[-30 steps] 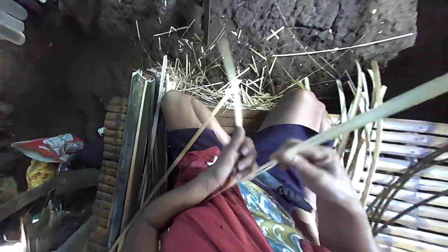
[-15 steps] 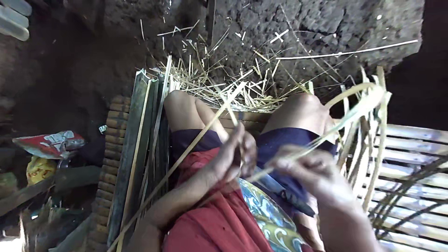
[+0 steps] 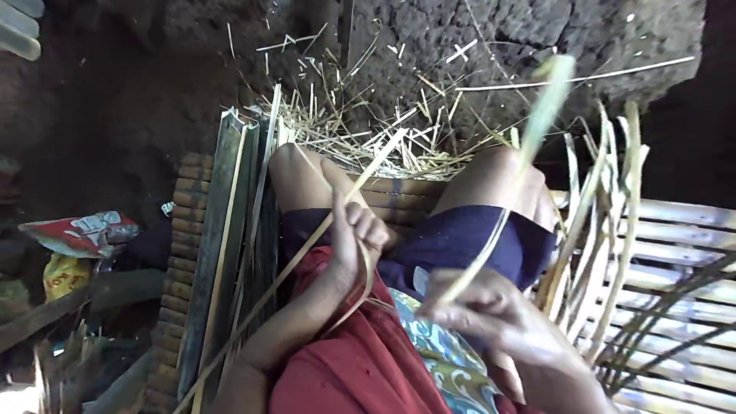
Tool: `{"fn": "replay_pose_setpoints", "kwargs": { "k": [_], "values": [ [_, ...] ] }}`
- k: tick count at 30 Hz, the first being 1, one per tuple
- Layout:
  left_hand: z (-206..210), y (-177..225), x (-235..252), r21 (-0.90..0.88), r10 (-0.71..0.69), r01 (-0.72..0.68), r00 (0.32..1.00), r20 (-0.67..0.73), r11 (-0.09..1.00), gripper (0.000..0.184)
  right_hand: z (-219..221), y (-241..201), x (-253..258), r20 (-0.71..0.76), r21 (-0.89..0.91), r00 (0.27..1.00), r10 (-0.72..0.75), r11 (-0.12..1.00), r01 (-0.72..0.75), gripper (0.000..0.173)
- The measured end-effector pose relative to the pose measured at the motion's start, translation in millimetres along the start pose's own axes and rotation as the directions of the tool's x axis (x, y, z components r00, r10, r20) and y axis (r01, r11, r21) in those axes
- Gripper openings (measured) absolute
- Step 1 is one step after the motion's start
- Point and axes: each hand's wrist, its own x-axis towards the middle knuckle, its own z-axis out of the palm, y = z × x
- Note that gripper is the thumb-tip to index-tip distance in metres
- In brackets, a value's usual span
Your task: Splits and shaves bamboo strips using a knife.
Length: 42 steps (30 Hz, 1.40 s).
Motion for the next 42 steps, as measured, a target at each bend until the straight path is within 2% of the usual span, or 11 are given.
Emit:
{"fn": "replay_pose_setpoints", "kwargs": {
  "k": [2, 4, 7, 14, 19, 25, 29, 32, 35, 39, 42],
  "values": [
    [4.6, -8.4, -14.1, 0.155, -0.208, 0.177, 0.954, 0.215, 0.972, 0.066, -6.0, 4.7, 13.0, -0.186, -0.024, 0.982, 0.035, 0.999, -0.040, 0.022],
    [10.4, -14.0, -24.3, 0.149, -0.288, 0.257, 0.922, 0.257, 0.955, 0.063, -7.8, 2.8, 19.9, -0.200, -0.016, 0.979, 0.032, 0.999, -0.036, 0.021],
    [18.2, -16.5, -26.8, 0.005, -0.155, 0.157, 0.973, 0.171, 0.988, 0.065, 8.6, 1.9, 20.2, -0.065, -0.062, 0.998, 0.009, 0.998, -0.013, 0.024],
    [-6.5, 1.7, -8.6, 0.023, 0.031, -0.028, 0.990, -0.140, 0.999, 0.064, -6.0, -7.2, -11.8, 0.066, 0.084, 0.998, -0.021, 0.996, 0.016, 0.021],
    [14.0, -11.3, -23.3, 0.160, -0.270, 0.239, 0.940, 0.210, 0.958, 0.060, -5.7, 1.4, 15.9, -0.257, -0.008, 0.966, 0.039, 0.999, -0.042, 0.018],
    [26.5, -3.9, -13.2, 0.066, -0.033, 0.027, 0.996, 0.081, 0.997, 0.060, 11.2, -2.5, 3.0, -0.067, 0.057, 0.997, 0.032, 0.998, -0.028, 0.024],
    [-1.5, 19.9, 10.0, -0.015, 0.116, -0.120, 0.977, -0.181, 0.993, 0.060, 1.9, -20.0, -27.8, 0.135, 0.190, 0.991, -0.012, 0.982, -0.014, 0.020],
    [-0.2, 5.9, -4.3, 0.078, -0.071, 0.065, 0.995, 0.072, 0.995, 0.060, 2.7, -11.0, -13.9, -0.032, 0.041, 0.999, 0.021, 0.999, -0.019, 0.023],
    [7.1, -5.2, -26.3, 0.187, -0.316, 0.270, 0.901, 0.298, 0.945, 0.056, -11.7, -3.3, 9.7, -0.255, 0.005, 0.967, -0.014, 1.000, 0.016, 0.018],
    [29.6, 1.6, -16.0, 0.084, -0.110, 0.098, 0.982, 0.154, 0.992, 0.060, 4.7, -2.4, 29.5, -0.195, -0.095, 0.981, -0.015, 0.995, -0.004, 0.021],
    [37.4, 15.5, 0.1, 0.085, 0.016, -0.032, 0.984, 0.179, 0.996, 0.059, 7.5, -1.0, 34.1, -0.163, -0.019, 0.987, 0.000, 1.000, -0.003, 0.023]
  ]
}}
